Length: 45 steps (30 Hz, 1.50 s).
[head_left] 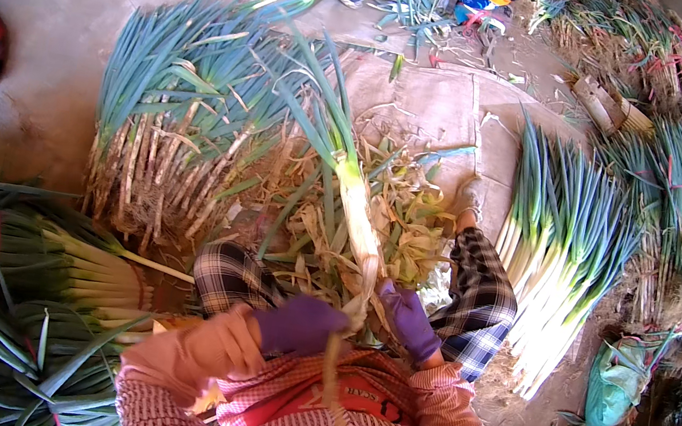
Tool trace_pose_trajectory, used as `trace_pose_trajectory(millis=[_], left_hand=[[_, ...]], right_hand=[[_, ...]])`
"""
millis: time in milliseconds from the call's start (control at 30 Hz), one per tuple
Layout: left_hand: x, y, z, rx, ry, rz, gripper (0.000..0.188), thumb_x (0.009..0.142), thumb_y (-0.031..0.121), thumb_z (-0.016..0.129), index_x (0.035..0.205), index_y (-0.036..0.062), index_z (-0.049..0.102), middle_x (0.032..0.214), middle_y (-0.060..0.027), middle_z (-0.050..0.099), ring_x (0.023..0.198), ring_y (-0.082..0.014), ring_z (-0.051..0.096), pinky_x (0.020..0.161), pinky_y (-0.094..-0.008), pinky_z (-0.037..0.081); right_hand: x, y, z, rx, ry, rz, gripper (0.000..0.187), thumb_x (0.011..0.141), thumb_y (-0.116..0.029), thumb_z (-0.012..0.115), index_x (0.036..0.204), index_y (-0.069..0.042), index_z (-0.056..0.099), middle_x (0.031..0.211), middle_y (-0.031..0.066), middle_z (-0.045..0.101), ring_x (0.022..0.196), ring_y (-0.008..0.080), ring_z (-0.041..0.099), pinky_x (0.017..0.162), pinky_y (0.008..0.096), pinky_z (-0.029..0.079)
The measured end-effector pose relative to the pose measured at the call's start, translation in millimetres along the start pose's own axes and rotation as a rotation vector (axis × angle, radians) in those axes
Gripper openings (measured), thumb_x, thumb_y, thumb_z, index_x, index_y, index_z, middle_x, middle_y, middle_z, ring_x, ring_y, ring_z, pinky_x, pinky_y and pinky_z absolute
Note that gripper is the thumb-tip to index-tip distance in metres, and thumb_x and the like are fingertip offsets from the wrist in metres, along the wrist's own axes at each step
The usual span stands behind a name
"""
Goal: The person peels outer layers from leeks by hand while sitting on the floor, placing the cleaned leeks onto a pile.
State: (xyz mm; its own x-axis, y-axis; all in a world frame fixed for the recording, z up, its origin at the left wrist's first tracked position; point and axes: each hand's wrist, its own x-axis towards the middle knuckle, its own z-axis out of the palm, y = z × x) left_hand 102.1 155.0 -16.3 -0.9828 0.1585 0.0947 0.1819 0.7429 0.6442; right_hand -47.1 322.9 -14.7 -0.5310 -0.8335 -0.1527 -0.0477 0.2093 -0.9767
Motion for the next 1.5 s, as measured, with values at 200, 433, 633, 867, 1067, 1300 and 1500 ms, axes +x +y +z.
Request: trace_pose_trajectory(millis=[200, 433, 633, 867, 1067, 1300, 1500], left_hand=[[46.2, -78.2, -102.7, -1.371, 0.694, -0.602, 0.028, 0.092, 0.020, 0.050, 0.103, -0.0020, 0.063, 0.078, -0.0068, 0.065, 0.069, -0.0148, 0.063, 0.061, -0.0276, 0.053], [71.2, -96.1, -85.7, -1.250, 0.696, -0.547, 0.026, 0.089, 0.018, 0.055, 0.098, -0.0044, 0.065, 0.089, -0.0104, 0.067, 0.079, -0.0196, 0.065, 0.074, -0.0306, 0.052], [81.6, -72.2, -100.0, -1.452, 0.798, -0.415, 0.031, 0.092, 0.026, 0.056, 0.102, -0.0017, 0.064, 0.086, -0.0086, 0.066, 0.072, -0.0172, 0.064, 0.065, -0.0291, 0.052], [61.9, -132.3, -86.7, -1.501, 0.832, -0.377, 0.036, 0.093, 0.031, 0.053, 0.109, -0.0010, 0.058, 0.091, -0.0152, 0.066, 0.076, -0.0263, 0.066, 0.069, -0.0374, 0.055], [60.0, -115.4, -116.1, -1.288, 0.998, -0.382, 0.032, 0.094, 0.031, 0.053, 0.106, 0.0016, 0.060, 0.086, -0.0108, 0.065, 0.073, -0.0205, 0.066, 0.067, -0.0345, 0.056], [62.1, -126.1, -107.0, -1.403, 0.897, -0.348, 0.030, 0.096, 0.029, 0.050, 0.107, 0.0038, 0.060, 0.089, -0.0070, 0.064, 0.077, -0.0166, 0.062, 0.069, -0.0289, 0.051], [63.8, -122.3, -106.8, -1.207, 0.882, -0.431, 0.032, 0.096, 0.034, 0.050, 0.105, 0.0051, 0.061, 0.088, -0.0022, 0.062, 0.078, -0.0120, 0.060, 0.071, -0.0264, 0.049]], right_hand=[[-39.7, 5.4, 21.4, -0.073, -0.190, 0.229, 0.034, 0.095, -0.029, 0.054, 0.088, 0.004, 0.061, 0.066, 0.0079, 0.057, 0.062, 0.0153, 0.052, 0.057, 0.0286, 0.043], [72.4, -19.4, 23.2, 0.158, 0.019, 0.115, 0.035, 0.093, -0.038, 0.058, 0.086, -0.003, 0.058, 0.060, -0.0026, 0.045, 0.053, 0.0112, 0.045, 0.049, 0.0267, 0.038], [161.0, -51.0, 35.2, 0.054, 0.066, -0.282, 0.016, 0.087, -0.013, 0.061, 0.084, 0.002, 0.067, 0.071, 0.0072, 0.064, 0.063, 0.0114, 0.057, 0.062, 0.0248, 0.046], [114.1, -28.2, 29.5, -0.586, 0.098, -0.668, 0.010, 0.082, -0.009, 0.060, 0.090, -0.008, 0.064, 0.074, 0.0066, 0.065, 0.067, 0.0212, 0.065, 0.061, 0.0319, 0.053], [42.5, 36.8, 12.0, -1.136, -0.271, 0.117, 0.019, 0.080, -0.022, 0.066, 0.095, -0.011, 0.065, 0.081, 0.0120, 0.064, 0.076, 0.0299, 0.065, 0.066, 0.0379, 0.054], [67.3, -21.4, 46.0, 0.413, -0.111, 0.187, 0.034, 0.095, -0.021, 0.054, 0.114, 0.007, 0.058, 0.097, 0.0094, 0.064, 0.080, 0.0174, 0.063, 0.068, 0.0321, 0.053], [70.3, -30.4, 45.4, 0.677, -0.324, 0.370, 0.041, 0.096, -0.029, 0.051, 0.113, 0.008, 0.055, 0.087, 0.0146, 0.066, 0.073, 0.0213, 0.065, 0.067, 0.0309, 0.053]])
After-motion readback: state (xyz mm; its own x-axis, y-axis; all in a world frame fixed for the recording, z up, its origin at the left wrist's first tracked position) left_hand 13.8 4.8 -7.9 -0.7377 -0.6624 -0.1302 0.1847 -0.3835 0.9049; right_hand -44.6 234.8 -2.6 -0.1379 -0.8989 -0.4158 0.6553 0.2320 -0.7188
